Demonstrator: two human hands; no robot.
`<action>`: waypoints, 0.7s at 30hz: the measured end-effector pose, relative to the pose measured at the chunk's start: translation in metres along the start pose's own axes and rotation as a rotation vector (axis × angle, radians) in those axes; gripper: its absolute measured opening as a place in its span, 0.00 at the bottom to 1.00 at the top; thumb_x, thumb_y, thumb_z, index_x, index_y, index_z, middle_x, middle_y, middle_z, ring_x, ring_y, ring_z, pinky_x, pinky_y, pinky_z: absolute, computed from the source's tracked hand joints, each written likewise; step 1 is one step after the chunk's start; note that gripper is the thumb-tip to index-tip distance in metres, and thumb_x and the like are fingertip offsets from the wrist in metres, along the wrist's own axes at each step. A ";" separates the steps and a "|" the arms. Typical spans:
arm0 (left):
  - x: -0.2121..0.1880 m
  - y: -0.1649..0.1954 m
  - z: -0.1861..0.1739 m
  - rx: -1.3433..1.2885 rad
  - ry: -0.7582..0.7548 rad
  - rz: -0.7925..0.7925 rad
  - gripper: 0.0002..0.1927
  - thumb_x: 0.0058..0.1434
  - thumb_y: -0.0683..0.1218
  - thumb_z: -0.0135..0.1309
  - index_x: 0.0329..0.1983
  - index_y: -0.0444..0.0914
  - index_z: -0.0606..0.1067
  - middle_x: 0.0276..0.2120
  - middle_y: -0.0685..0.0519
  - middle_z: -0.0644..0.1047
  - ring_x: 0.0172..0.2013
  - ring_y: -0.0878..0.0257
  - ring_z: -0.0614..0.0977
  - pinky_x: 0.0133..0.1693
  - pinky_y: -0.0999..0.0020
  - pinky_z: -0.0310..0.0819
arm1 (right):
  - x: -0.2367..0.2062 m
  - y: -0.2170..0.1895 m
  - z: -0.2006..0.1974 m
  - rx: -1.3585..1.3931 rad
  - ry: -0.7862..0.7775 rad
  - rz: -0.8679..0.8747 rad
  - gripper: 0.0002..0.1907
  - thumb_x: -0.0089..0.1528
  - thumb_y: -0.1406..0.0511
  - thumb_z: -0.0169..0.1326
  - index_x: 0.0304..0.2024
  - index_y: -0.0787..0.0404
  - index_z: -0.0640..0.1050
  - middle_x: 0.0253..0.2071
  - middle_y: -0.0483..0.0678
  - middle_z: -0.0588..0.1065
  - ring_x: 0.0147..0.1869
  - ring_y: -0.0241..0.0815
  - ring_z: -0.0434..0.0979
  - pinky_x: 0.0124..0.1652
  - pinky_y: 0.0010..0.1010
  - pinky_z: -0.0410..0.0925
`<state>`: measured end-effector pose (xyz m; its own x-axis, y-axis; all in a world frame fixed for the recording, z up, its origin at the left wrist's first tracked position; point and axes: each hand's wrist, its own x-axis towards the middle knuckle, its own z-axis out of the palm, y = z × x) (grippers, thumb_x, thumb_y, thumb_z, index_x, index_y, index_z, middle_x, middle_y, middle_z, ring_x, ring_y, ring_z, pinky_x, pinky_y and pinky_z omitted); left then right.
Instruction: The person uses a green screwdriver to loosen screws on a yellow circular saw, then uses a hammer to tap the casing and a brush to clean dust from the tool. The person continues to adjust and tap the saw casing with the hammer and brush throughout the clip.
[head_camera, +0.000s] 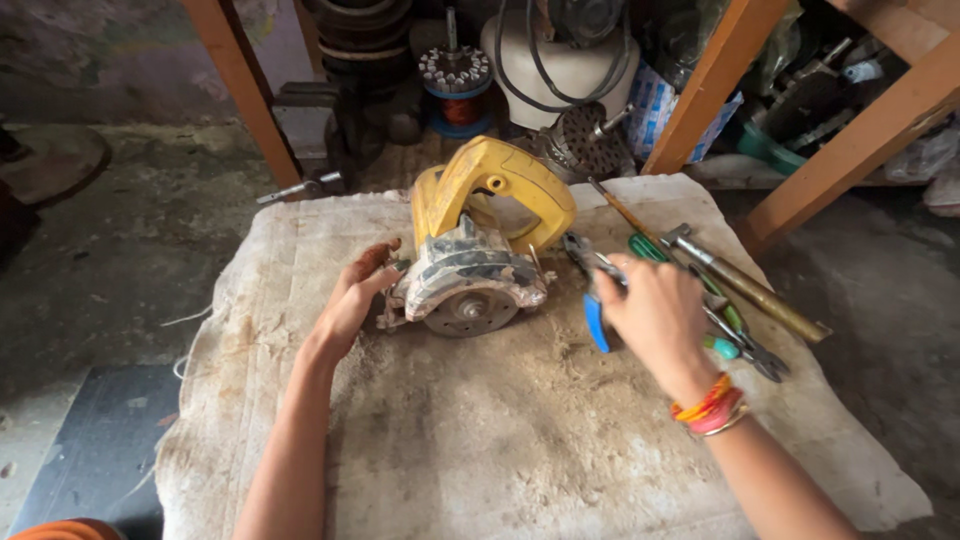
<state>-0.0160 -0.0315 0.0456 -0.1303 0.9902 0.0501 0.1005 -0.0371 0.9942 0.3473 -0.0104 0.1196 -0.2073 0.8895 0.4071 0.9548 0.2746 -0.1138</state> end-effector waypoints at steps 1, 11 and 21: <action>0.000 -0.002 0.001 -0.002 -0.006 0.002 0.36 0.59 0.51 0.50 0.71 0.35 0.63 0.70 0.44 0.66 0.70 0.54 0.65 0.68 0.62 0.52 | -0.004 -0.002 0.004 0.015 0.102 -0.048 0.19 0.64 0.54 0.57 0.48 0.58 0.84 0.20 0.54 0.77 0.22 0.51 0.79 0.26 0.41 0.70; 0.000 -0.004 0.000 -0.004 -0.004 0.010 0.35 0.60 0.50 0.50 0.70 0.34 0.64 0.68 0.43 0.68 0.68 0.54 0.68 0.67 0.63 0.55 | -0.006 -0.005 0.026 -0.249 -0.034 -0.020 0.50 0.50 0.39 0.60 0.61 0.68 0.72 0.51 0.58 0.77 0.45 0.50 0.80 0.34 0.43 0.71; -0.002 0.002 0.000 0.039 0.011 -0.015 0.37 0.58 0.51 0.51 0.71 0.35 0.64 0.69 0.43 0.66 0.69 0.55 0.65 0.67 0.62 0.51 | 0.001 0.002 0.026 -0.229 0.107 -0.216 0.48 0.47 0.38 0.60 0.59 0.63 0.74 0.52 0.59 0.74 0.56 0.52 0.73 0.51 0.50 0.68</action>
<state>-0.0158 -0.0335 0.0477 -0.1433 0.9890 0.0361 0.1370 -0.0163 0.9904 0.3438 0.0010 0.0963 -0.3985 0.7726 0.4943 0.9167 0.3531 0.1872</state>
